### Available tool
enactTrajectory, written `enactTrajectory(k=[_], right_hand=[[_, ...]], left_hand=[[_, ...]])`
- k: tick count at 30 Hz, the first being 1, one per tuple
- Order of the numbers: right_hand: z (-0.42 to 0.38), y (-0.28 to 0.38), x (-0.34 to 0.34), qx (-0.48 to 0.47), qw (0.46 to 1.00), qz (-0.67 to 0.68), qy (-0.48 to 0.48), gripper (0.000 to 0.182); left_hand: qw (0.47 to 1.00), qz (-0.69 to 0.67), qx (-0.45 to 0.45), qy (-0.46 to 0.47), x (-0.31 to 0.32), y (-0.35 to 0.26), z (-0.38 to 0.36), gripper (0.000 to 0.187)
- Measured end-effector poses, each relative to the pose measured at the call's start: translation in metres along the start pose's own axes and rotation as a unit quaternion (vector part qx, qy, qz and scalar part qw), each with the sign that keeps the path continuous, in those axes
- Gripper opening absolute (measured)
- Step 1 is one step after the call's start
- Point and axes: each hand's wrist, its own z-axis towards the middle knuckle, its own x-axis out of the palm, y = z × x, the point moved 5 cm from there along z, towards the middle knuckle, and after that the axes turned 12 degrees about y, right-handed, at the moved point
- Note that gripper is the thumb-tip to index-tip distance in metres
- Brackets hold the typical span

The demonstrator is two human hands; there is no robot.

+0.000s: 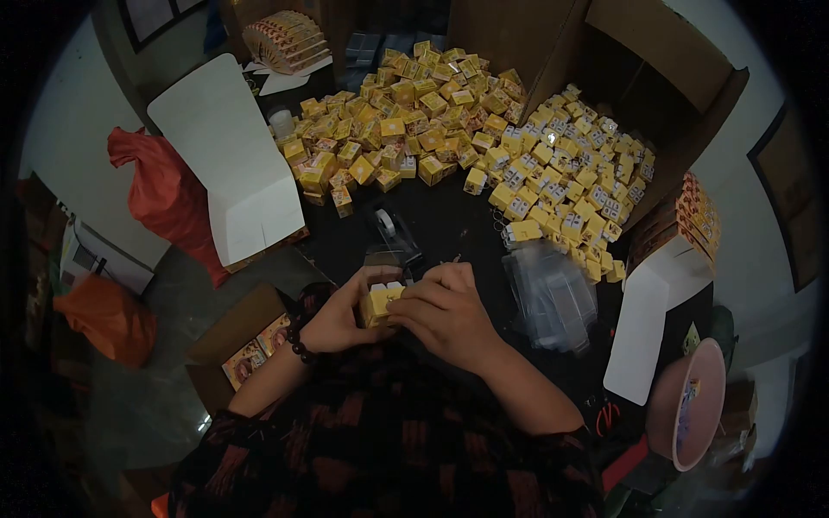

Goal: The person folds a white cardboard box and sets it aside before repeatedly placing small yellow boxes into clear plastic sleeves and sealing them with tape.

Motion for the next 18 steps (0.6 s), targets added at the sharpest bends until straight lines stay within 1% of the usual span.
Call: enactTrajectory(k=[3,5,6,8,9,11,12,13,14,15,17,18], right_hand=[[-0.002,-0.007,0.004,-0.001,0.999,0.033,0.009,0.021],[-0.006,-0.015,0.004,0.053,0.992,0.106,-0.046,0.018],[-0.006,-0.015,0.002,0.053,0.992,0.106,-0.045,0.018],[-0.004,-0.008,0.001,0.006,0.998,0.05,0.035,0.021],[-0.005,-0.007,0.004,0.006,0.998,0.051,0.035,0.021],[-0.016,-0.016,0.009,0.102,0.972,0.204,-0.06,0.025],[-0.018,-0.017,0.014,0.098,0.972,0.202,-0.062,0.025],[-0.021,-0.025,0.022,0.121,0.942,0.306,-0.061,0.029],[-0.023,-0.031,0.03,0.143,0.9,0.408,-0.058,0.032],[-0.024,-0.032,0.033,0.141,0.9,0.409,-0.056,0.032],[-0.023,-0.026,0.035,0.072,0.954,0.291,-0.019,0.03],[-0.022,-0.025,0.037,0.07,0.954,0.291,-0.018,0.03]], left_hand=[[0.999,0.037,0.002,0.006,0.001,-0.003,0.003,0.076],[0.999,0.031,-0.009,0.009,0.002,0.001,0.003,0.077],[0.999,0.031,-0.01,0.008,0.002,0.003,0.003,0.077],[0.999,0.028,-0.008,0.02,0.003,0.006,0.002,0.076],[0.999,0.028,-0.008,0.02,0.004,0.008,0.002,0.076],[0.991,-0.129,0.042,0.017,0.006,0.009,0.001,0.062],[0.991,-0.125,0.045,0.017,0.008,0.009,0.001,0.062],[0.975,-0.222,0.027,-0.004,0.008,0.014,0.002,0.057],[0.948,-0.318,0.008,-0.025,0.009,0.019,0.002,0.053],[0.948,-0.317,0.008,-0.028,0.008,0.02,0.002,0.053],[0.949,-0.313,-0.041,0.003,0.012,0.027,0.002,0.051],[0.949,-0.313,-0.04,0.001,0.01,0.033,0.001,0.051]])
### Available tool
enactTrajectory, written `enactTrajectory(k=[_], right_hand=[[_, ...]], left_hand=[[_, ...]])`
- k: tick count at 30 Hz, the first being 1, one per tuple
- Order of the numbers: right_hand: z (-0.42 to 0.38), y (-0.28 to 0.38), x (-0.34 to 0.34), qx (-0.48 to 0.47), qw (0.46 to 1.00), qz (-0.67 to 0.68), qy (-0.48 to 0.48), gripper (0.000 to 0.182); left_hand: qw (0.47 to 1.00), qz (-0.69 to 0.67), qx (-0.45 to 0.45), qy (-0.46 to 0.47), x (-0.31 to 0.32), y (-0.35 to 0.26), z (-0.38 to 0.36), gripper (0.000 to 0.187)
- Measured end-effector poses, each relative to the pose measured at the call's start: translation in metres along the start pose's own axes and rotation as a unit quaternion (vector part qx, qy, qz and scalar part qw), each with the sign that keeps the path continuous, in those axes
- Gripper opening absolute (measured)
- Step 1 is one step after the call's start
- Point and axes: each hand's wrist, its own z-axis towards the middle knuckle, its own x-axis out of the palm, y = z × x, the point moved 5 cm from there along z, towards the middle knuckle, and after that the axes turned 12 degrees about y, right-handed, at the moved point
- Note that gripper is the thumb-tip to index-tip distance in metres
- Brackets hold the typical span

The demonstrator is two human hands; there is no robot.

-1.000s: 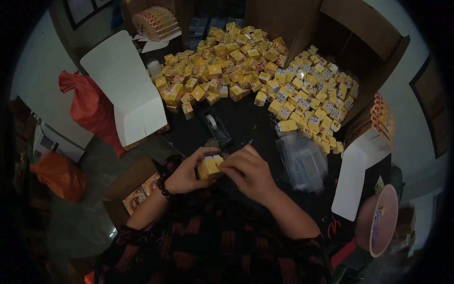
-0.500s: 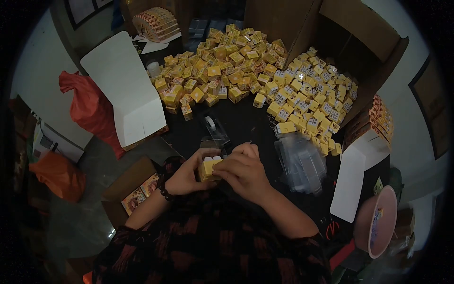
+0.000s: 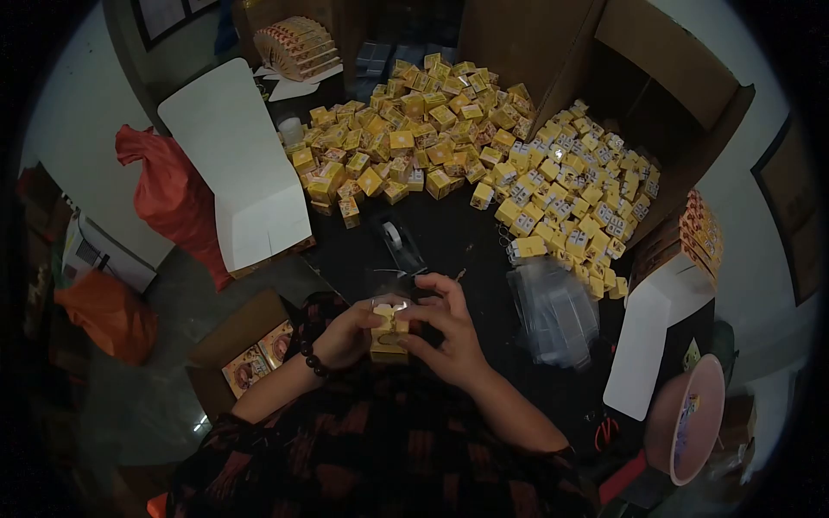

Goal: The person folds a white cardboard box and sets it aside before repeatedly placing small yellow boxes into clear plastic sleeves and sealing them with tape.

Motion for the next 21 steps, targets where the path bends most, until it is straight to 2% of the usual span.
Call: enactTrajectory(k=[2,3,5,6,8,9,11,12,14,15,17,21], right_hand=[[0.002,0.001,0.008,-0.019,0.998,0.052,0.007,0.026],[0.001,-0.002,0.01,-0.018,0.998,0.055,0.008,0.026],[-0.004,-0.017,0.013,0.036,0.991,0.128,-0.018,0.02],[-0.005,-0.02,0.017,0.038,0.991,0.129,-0.018,0.02],[-0.003,-0.028,0.013,0.009,0.952,0.286,-0.11,0.018],[-0.003,-0.026,0.006,0.008,0.952,0.284,-0.111,0.018],[0.0,-0.012,0.0,0.019,0.988,0.153,0.024,0.015],[0.003,-0.004,-0.001,0.022,0.988,0.154,0.022,0.015],[0.006,0.003,0.0,0.103,0.993,0.051,0.014,0.013],[0.004,-0.001,0.001,0.107,0.993,0.052,0.012,0.013],[0.0,-0.018,0.001,0.154,0.972,0.177,-0.014,0.013],[-0.004,-0.024,-0.001,0.159,0.973,0.164,0.036,0.016]], left_hand=[[0.992,-0.063,-0.002,0.106,0.002,0.009,0.001,0.048],[0.993,-0.063,-0.003,0.104,0.002,0.011,-0.001,0.048],[0.976,-0.21,-0.035,0.038,0.0,0.021,-0.005,0.048],[0.976,-0.212,-0.036,0.037,0.001,0.021,-0.008,0.048],[0.973,-0.221,-0.013,0.066,0.005,0.014,-0.009,0.046],[0.973,-0.221,-0.014,0.068,0.008,0.011,-0.007,0.046],[0.996,0.001,-0.059,0.068,0.012,0.009,-0.003,0.051],[0.996,-0.002,-0.062,0.068,0.012,0.009,-0.001,0.051],[0.996,0.037,-0.079,0.022,0.004,0.012,0.001,0.058],[0.996,0.035,-0.083,0.023,0.004,0.012,0.001,0.058],[0.986,0.135,-0.089,0.039,0.003,0.008,0.002,0.058],[0.987,0.115,-0.101,0.046,-0.001,0.014,-0.001,0.058]])
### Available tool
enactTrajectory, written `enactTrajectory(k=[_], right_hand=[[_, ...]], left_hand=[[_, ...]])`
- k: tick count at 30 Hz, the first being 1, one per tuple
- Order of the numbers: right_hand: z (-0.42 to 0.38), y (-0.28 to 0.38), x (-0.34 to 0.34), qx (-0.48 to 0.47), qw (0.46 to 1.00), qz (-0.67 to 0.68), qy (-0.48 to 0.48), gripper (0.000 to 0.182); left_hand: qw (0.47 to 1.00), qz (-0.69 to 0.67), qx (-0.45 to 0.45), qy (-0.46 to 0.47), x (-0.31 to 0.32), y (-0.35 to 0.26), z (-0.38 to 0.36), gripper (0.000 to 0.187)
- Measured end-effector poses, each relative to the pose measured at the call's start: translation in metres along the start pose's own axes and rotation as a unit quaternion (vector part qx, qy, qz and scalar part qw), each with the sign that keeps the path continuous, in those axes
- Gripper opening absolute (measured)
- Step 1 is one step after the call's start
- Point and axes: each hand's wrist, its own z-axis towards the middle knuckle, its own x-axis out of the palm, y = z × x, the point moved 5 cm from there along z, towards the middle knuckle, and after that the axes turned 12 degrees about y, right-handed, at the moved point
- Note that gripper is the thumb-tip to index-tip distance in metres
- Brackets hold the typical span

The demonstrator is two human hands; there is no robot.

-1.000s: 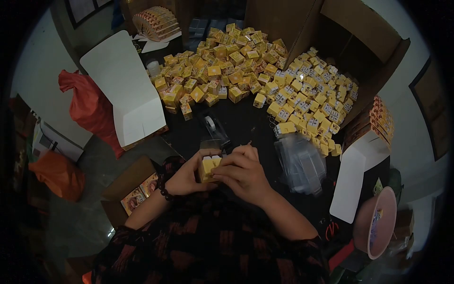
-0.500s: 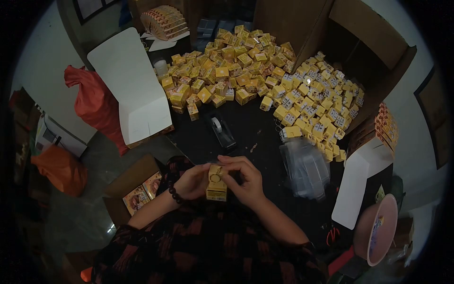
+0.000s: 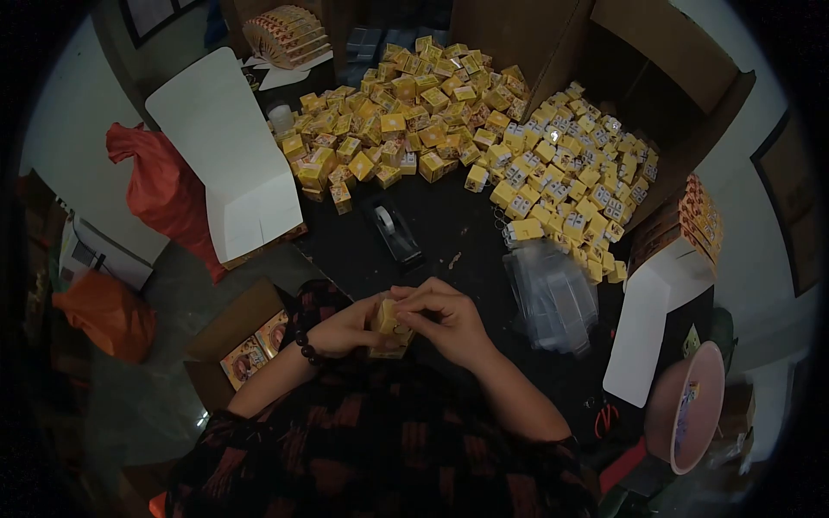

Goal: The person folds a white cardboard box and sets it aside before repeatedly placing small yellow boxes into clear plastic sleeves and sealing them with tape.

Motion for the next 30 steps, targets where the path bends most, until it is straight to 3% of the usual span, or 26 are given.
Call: enactTrajectory(k=[3,5,9,11,13,14,15,16,17,19,20,22,23,26,28,30], right_hand=[[-0.001,-0.005,0.003,-0.048,0.997,0.044,0.049,0.019],[-0.002,-0.003,0.013,-0.075,0.993,-0.08,0.045,0.023],[0.01,-0.016,0.019,-0.123,0.986,-0.104,0.043,0.02],[0.034,-0.06,-0.02,-0.031,0.984,0.01,-0.173,0.017],[0.062,-0.072,-0.047,0.085,0.954,-0.22,-0.184,0.018],[0.074,-0.075,-0.057,0.089,0.954,-0.218,-0.186,0.018],[0.087,-0.093,-0.058,0.193,0.973,-0.112,-0.062,0.017],[0.089,-0.107,-0.053,0.288,0.956,-0.001,0.063,0.017],[0.088,-0.109,-0.056,0.294,0.954,0.003,0.058,0.017],[0.084,-0.115,-0.054,0.297,0.933,0.202,0.022,0.009],[0.081,-0.114,-0.055,0.3,0.932,0.203,0.016,0.009],[0.07,-0.111,-0.052,0.238,0.897,0.37,-0.043,0.01],[0.063,-0.106,-0.051,0.243,0.895,0.371,-0.047,0.01],[0.051,-0.107,-0.045,0.228,0.933,0.278,-0.028,0.01],[0.047,-0.142,-0.049,0.225,0.971,-0.062,-0.048,0.011],[0.042,-0.152,-0.05,0.189,0.98,0.009,-0.062,0.011]], left_hand=[[1.0,-0.012,-0.004,0.022,0.0,0.003,-0.003,0.056],[0.974,-0.226,-0.009,-0.009,-0.001,0.006,-0.008,0.053],[0.983,-0.176,-0.016,-0.043,-0.022,0.015,-0.002,0.051],[0.986,-0.121,0.019,-0.109,-0.05,0.008,0.003,0.049],[0.98,-0.133,0.017,-0.151,-0.07,0.008,0.014,0.049],[0.982,-0.103,0.006,-0.159,-0.077,0.009,0.017,0.05],[0.983,-0.074,-0.007,-0.165,-0.081,0.01,0.019,0.051],[0.984,-0.077,-0.012,-0.161,-0.082,0.01,0.021,0.051],[0.985,-0.076,-0.019,-0.155,-0.081,0.01,0.023,0.053],[0.986,-0.078,-0.031,-0.141,-0.078,0.009,0.024,0.055],[0.986,-0.079,-0.039,-0.139,-0.079,0.007,0.024,0.059],[0.986,-0.089,-0.053,-0.132,-0.078,0.013,0.025,0.063],[0.985,-0.091,-0.053,-0.134,-0.078,0.016,0.025,0.063],[0.984,-0.083,-0.048,-0.148,-0.081,0.015,0.023,0.062],[0.984,-0.071,-0.044,-0.158,-0.081,0.017,0.024,0.061],[0.986,-0.057,0.007,-0.159,-0.083,0.018,0.025,0.056]])
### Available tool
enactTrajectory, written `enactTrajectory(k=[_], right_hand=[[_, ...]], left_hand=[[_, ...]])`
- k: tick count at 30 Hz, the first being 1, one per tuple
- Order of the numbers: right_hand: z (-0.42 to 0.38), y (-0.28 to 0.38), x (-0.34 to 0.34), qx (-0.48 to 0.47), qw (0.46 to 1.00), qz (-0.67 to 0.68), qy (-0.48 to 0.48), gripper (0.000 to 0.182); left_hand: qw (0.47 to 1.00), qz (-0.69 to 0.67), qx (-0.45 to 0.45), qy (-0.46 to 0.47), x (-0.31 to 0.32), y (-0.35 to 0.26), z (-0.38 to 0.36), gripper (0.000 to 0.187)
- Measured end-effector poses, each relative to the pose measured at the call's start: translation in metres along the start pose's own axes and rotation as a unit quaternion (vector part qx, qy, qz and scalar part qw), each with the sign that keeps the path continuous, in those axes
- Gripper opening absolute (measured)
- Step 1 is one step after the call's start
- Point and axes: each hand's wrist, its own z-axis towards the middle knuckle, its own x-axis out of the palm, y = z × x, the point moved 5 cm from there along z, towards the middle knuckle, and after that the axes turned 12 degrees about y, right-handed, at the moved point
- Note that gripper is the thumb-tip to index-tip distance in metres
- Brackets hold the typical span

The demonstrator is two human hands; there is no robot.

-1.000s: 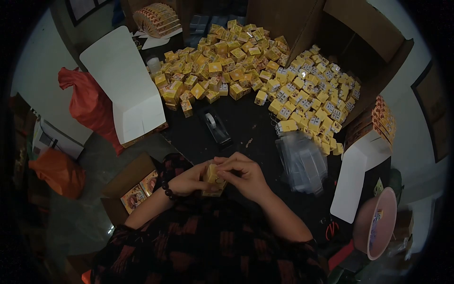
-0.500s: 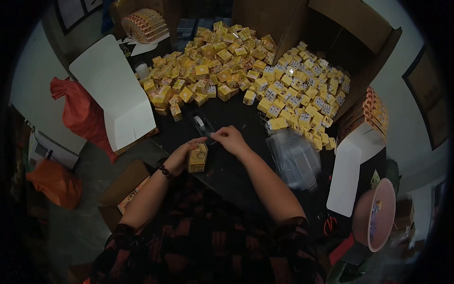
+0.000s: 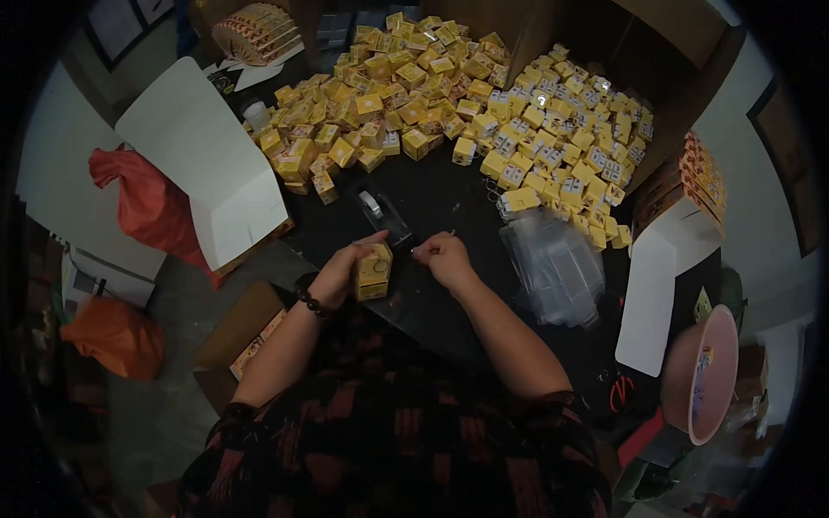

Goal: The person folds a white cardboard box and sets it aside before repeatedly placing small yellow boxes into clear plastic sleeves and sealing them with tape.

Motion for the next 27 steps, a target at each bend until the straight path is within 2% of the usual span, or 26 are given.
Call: enactTrajectory(k=[1,2,4,5,7,11,12,13,14,16,19,21,23,25,26,27], right_hand=[[-0.001,-0.005,0.003,-0.022,0.997,0.069,-0.003,0.012],[-0.01,0.012,0.011,-0.028,0.997,0.067,0.005,0.012],[-0.048,0.055,0.033,-0.011,0.964,0.264,0.036,0.014],[-0.051,0.058,0.038,-0.009,0.963,0.265,0.038,0.014],[-0.056,0.058,0.054,0.027,0.975,0.204,0.079,0.015],[-0.061,0.048,0.06,0.03,0.975,0.209,0.065,0.02],[-0.062,0.048,0.061,-0.027,0.99,0.12,0.063,0.022],[-0.063,0.051,0.063,-0.082,0.994,0.031,0.062,0.025],[-0.064,0.053,0.066,-0.081,0.994,0.031,0.063,0.025],[-0.067,0.065,0.066,-0.117,0.99,-0.079,-0.005,0.029],[-0.043,0.067,0.031,-0.165,0.973,-0.153,-0.059,0.023],[-0.018,0.076,-0.019,-0.184,0.949,-0.117,-0.228,0.019],[0.011,0.087,-0.063,-0.169,0.888,-0.303,-0.301,0.02],[0.042,0.087,-0.086,-0.117,0.805,-0.478,-0.331,0.028],[0.053,0.088,-0.095,-0.121,0.804,-0.479,-0.33,0.028],[0.066,0.087,-0.102,-0.086,0.782,-0.532,-0.313,0.032]], left_hand=[[0.999,-0.013,0.017,-0.033,-0.002,0.002,-0.004,0.046],[0.999,-0.009,0.023,-0.041,-0.004,0.006,-0.006,0.046],[0.963,0.207,0.134,-0.113,-0.005,0.006,-0.017,0.039],[0.963,0.205,0.132,-0.115,0.0,0.005,-0.018,0.039],[0.918,0.317,0.192,-0.143,0.021,-0.014,-0.029,0.035],[0.894,0.375,0.202,-0.139,0.038,-0.029,-0.036,0.035],[0.957,0.229,0.155,-0.082,0.038,-0.021,-0.033,0.037],[0.992,0.077,0.101,-0.023,0.04,-0.012,-0.029,0.039],[0.992,0.076,0.101,-0.023,0.039,-0.01,-0.028,0.039],[0.996,-0.058,0.068,0.012,0.035,0.003,-0.024,0.048],[0.997,-0.052,0.054,-0.019,0.02,0.008,-0.019,0.053],[0.998,-0.052,0.038,-0.027,0.008,0.004,-0.014,0.054],[0.998,-0.05,0.024,-0.037,0.003,0.004,-0.007,0.054],[0.999,-0.032,0.023,-0.037,-0.002,0.003,-0.002,0.053],[0.998,-0.032,0.027,-0.04,-0.007,0.003,0.0,0.053],[0.999,-0.03,0.033,-0.023,-0.01,0.004,0.002,0.052]])
